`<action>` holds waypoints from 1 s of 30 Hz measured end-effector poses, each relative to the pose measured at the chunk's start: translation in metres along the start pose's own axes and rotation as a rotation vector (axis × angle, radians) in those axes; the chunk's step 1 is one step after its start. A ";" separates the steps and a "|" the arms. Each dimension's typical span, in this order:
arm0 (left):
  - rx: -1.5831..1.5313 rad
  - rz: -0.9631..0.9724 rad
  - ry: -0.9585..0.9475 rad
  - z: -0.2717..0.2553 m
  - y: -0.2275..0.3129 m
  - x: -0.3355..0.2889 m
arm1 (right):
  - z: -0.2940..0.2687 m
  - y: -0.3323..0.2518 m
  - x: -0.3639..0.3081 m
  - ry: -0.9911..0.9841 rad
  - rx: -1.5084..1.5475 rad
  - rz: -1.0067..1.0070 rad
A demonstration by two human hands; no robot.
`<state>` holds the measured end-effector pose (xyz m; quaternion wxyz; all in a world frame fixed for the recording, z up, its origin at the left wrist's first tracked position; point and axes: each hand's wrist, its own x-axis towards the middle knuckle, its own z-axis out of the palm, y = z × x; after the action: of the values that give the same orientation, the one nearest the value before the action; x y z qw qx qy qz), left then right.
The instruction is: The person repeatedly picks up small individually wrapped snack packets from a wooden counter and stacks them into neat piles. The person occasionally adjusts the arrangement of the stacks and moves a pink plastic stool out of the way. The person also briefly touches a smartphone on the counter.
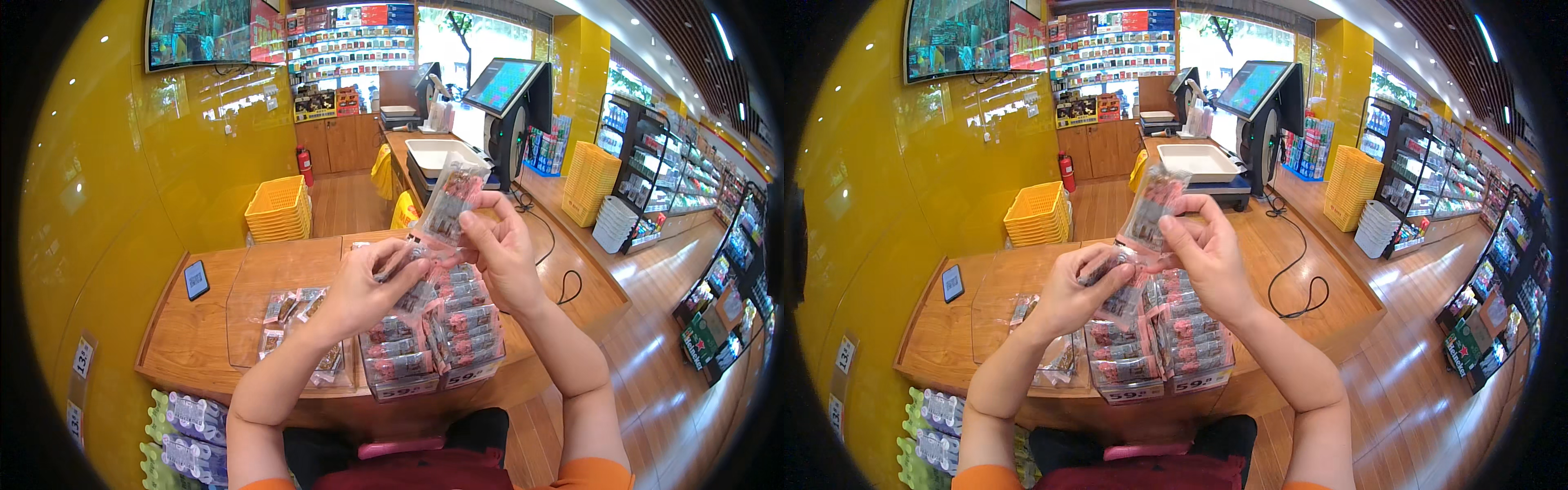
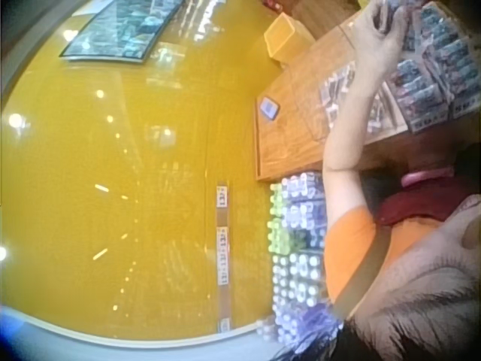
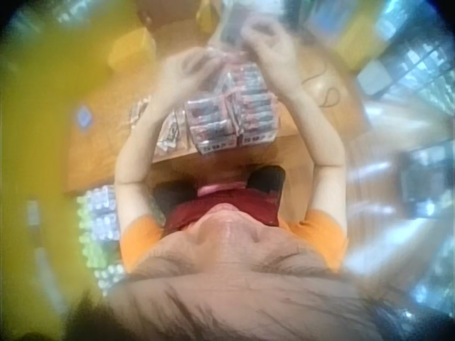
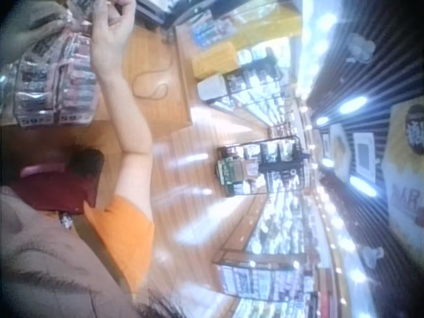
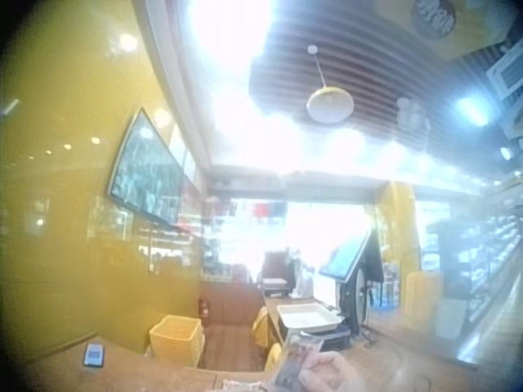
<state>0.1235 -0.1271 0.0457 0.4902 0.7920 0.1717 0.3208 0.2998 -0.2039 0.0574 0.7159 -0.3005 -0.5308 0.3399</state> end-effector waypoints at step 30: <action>-0.183 -0.158 -0.221 -0.034 0.007 -0.081 | -0.159 -0.042 0.019 0.601 0.059 -0.358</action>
<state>0.0406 -0.1557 0.0349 0.5998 0.7587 0.1484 0.2064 0.4641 -0.2248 0.0606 0.8968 -0.2683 -0.3305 0.1205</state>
